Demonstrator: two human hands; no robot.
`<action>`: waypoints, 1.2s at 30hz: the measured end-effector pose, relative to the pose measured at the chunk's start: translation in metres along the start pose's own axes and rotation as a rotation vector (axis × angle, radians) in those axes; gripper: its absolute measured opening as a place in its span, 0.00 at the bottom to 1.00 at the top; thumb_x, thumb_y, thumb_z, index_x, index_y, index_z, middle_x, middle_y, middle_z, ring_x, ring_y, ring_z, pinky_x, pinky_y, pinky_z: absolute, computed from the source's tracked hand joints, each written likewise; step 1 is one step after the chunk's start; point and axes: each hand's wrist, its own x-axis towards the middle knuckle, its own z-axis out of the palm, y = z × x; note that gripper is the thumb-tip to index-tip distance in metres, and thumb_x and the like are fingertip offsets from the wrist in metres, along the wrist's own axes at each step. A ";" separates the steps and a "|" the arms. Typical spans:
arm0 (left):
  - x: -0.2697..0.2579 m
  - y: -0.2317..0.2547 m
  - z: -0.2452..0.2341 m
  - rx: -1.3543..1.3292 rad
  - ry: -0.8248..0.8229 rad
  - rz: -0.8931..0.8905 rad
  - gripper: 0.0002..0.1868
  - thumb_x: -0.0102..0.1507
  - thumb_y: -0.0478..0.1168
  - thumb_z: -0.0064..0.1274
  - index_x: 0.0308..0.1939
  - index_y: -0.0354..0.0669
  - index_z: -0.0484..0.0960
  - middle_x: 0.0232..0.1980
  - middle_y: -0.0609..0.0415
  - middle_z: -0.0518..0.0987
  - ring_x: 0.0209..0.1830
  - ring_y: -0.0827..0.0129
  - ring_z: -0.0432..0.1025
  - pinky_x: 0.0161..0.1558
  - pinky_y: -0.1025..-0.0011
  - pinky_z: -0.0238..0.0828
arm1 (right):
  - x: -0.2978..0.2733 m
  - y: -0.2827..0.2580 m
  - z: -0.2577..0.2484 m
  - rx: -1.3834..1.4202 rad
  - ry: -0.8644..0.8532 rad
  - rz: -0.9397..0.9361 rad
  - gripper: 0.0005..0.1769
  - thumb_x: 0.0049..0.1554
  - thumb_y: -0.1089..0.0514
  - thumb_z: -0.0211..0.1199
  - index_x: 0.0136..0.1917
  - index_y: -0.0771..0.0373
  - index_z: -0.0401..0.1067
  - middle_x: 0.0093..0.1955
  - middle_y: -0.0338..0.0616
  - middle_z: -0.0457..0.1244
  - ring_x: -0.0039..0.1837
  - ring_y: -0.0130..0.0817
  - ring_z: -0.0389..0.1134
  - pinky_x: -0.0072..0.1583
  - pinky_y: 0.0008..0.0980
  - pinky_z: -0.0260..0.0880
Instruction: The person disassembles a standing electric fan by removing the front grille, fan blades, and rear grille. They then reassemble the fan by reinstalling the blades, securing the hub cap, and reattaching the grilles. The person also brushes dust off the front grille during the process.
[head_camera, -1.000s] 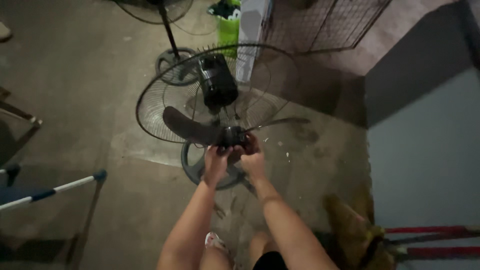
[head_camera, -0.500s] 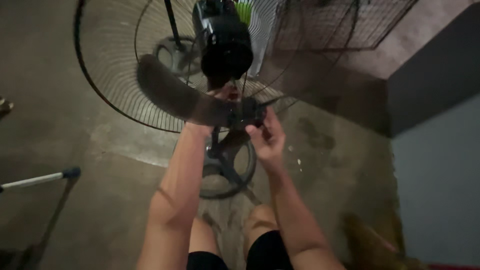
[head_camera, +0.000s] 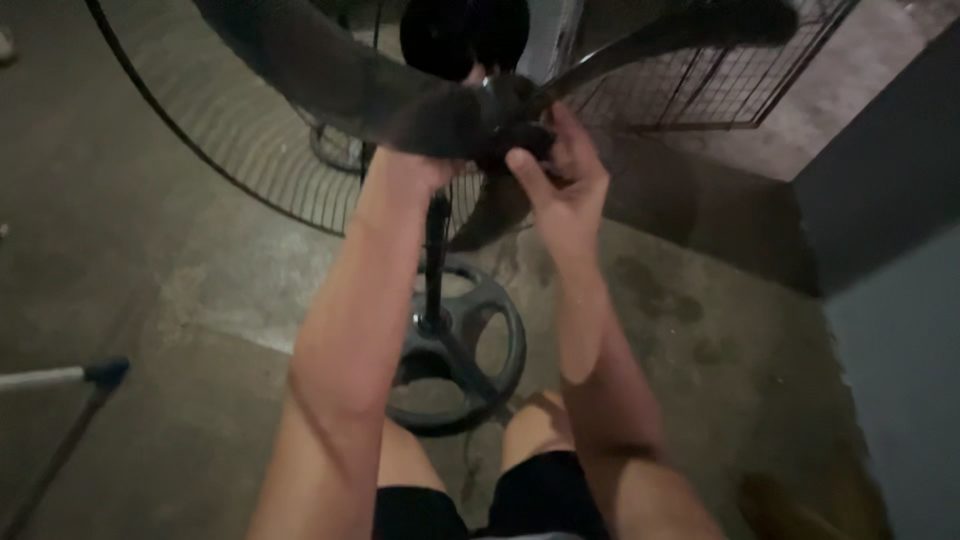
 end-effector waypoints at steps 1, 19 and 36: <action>0.000 0.000 -0.001 -0.017 0.006 0.011 0.10 0.70 0.43 0.57 0.50 0.41 0.82 0.46 0.54 0.82 0.45 0.66 0.77 0.49 0.65 0.77 | 0.001 -0.003 0.004 0.002 0.000 0.020 0.36 0.60 0.65 0.72 0.75 0.79 0.60 0.65 0.53 0.68 0.61 0.31 0.70 0.60 0.27 0.73; -0.002 0.004 -0.002 -0.140 -0.088 -0.016 0.06 0.65 0.39 0.54 0.42 0.41 0.81 0.44 0.50 0.83 0.44 0.62 0.79 0.49 0.63 0.78 | 0.011 -0.022 0.017 0.017 0.033 0.067 0.33 0.59 0.66 0.69 0.74 0.78 0.62 0.62 0.52 0.70 0.61 0.31 0.71 0.64 0.28 0.71; -0.006 0.006 0.003 0.116 -0.043 -0.006 0.12 0.67 0.37 0.53 0.55 0.41 0.78 0.47 0.57 0.80 0.38 0.75 0.72 0.37 0.77 0.66 | 0.022 -0.047 -0.020 0.064 0.078 -0.036 0.26 0.62 0.52 0.70 0.66 0.73 0.73 0.54 0.45 0.71 0.55 0.30 0.72 0.61 0.30 0.71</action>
